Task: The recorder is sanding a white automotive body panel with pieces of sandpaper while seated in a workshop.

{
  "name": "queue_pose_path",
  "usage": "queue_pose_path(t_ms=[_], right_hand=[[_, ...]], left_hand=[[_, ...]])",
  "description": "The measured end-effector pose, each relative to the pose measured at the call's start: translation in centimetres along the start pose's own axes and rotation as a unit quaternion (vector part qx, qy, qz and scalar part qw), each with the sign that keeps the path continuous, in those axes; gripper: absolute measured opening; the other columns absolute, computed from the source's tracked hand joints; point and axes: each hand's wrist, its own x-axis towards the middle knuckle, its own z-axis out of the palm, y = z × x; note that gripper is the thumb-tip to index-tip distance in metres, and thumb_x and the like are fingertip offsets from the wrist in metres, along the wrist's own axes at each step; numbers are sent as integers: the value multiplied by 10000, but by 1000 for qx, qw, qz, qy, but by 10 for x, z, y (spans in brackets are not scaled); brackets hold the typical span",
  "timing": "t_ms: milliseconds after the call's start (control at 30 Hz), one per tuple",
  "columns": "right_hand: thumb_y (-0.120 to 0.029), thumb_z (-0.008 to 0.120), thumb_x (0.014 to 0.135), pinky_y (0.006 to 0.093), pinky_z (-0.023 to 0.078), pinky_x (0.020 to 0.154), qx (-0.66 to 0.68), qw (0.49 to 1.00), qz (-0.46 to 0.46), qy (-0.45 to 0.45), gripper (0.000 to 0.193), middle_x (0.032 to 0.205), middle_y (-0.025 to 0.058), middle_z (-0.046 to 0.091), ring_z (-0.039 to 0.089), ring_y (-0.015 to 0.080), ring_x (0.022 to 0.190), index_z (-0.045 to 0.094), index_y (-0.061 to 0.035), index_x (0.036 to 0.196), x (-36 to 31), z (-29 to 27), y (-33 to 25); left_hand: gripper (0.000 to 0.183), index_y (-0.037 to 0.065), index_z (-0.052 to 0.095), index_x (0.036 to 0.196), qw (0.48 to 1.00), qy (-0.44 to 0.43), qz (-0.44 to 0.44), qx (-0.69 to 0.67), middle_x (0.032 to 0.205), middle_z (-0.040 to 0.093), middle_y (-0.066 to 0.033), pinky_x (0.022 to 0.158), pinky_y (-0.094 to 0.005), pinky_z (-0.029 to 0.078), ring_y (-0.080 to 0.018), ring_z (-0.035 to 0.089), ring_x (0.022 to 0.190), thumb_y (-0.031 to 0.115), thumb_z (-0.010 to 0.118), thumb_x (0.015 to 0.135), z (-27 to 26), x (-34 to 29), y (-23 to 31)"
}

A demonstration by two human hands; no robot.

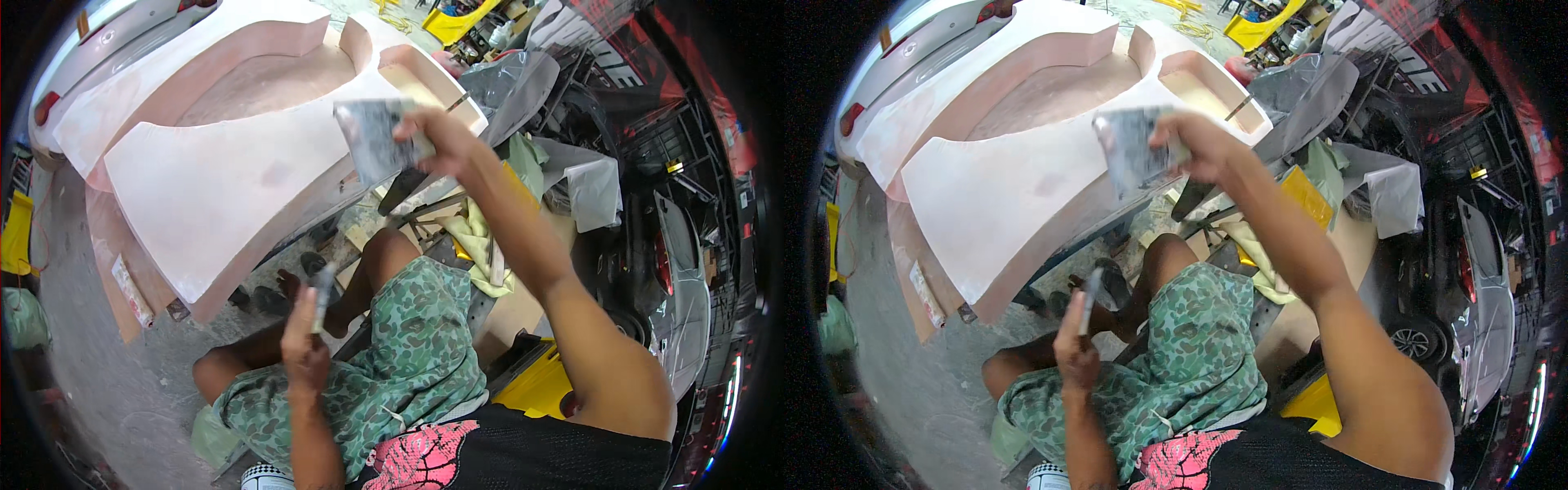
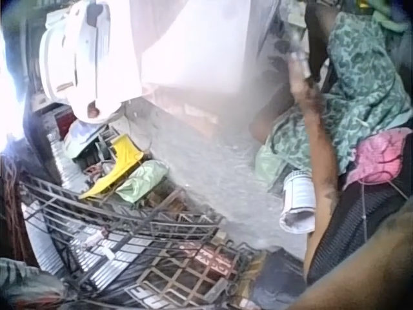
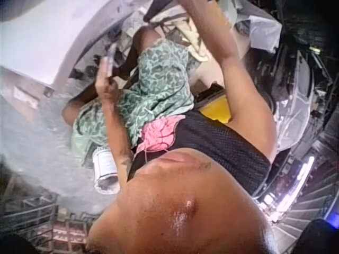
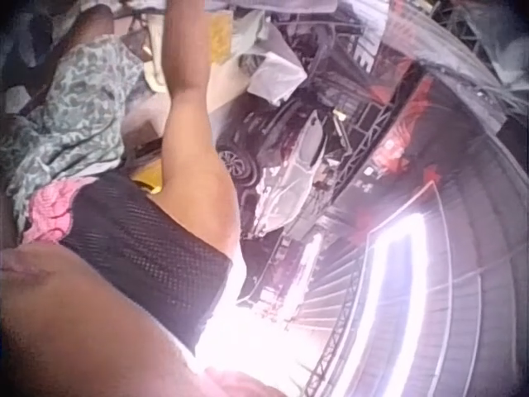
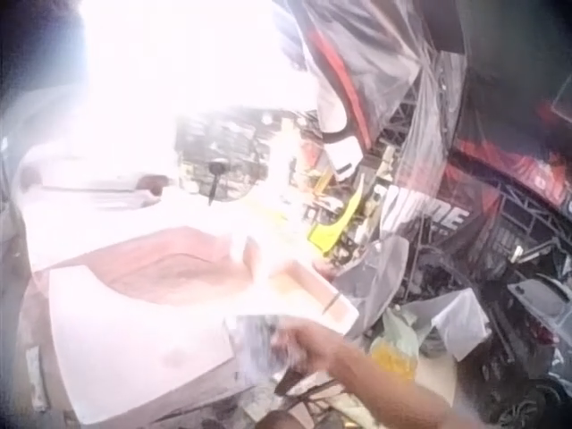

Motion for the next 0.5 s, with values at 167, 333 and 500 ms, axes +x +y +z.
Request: queue_pose_path(t_ms=[167,333,500], right_hand=[[-207,691,692,291,399,507,-399,907,-45,129,244,753,38,557,525,137,607,668,-80,899,99,-71,-58],[-254,662,687,336,421,546,-591,800,19,106,291,764,68,570,541,176,657,681,-48,893,104,-23,-75],[-298,660,675,375,501,750,-739,667,3,96,389,920,194,702,650,321,881,726,-15,933,90,27,-86]], left_hand=[[338,37,607,1346,988,28,-136,-67,1246,667,-164,1003,-344,454,-246,623,1161,146,502,1043,-37,13,-5],[319,20,625,1311,985,55,-156,-56,1347,597,-161,1067,-391,418,-303,543,1274,123,494,1039,-56,12,-20],[312,5,661,1240,982,131,-133,-18,1283,585,-177,1049,-407,420,-335,542,1231,24,491,979,-56,16,-27]])
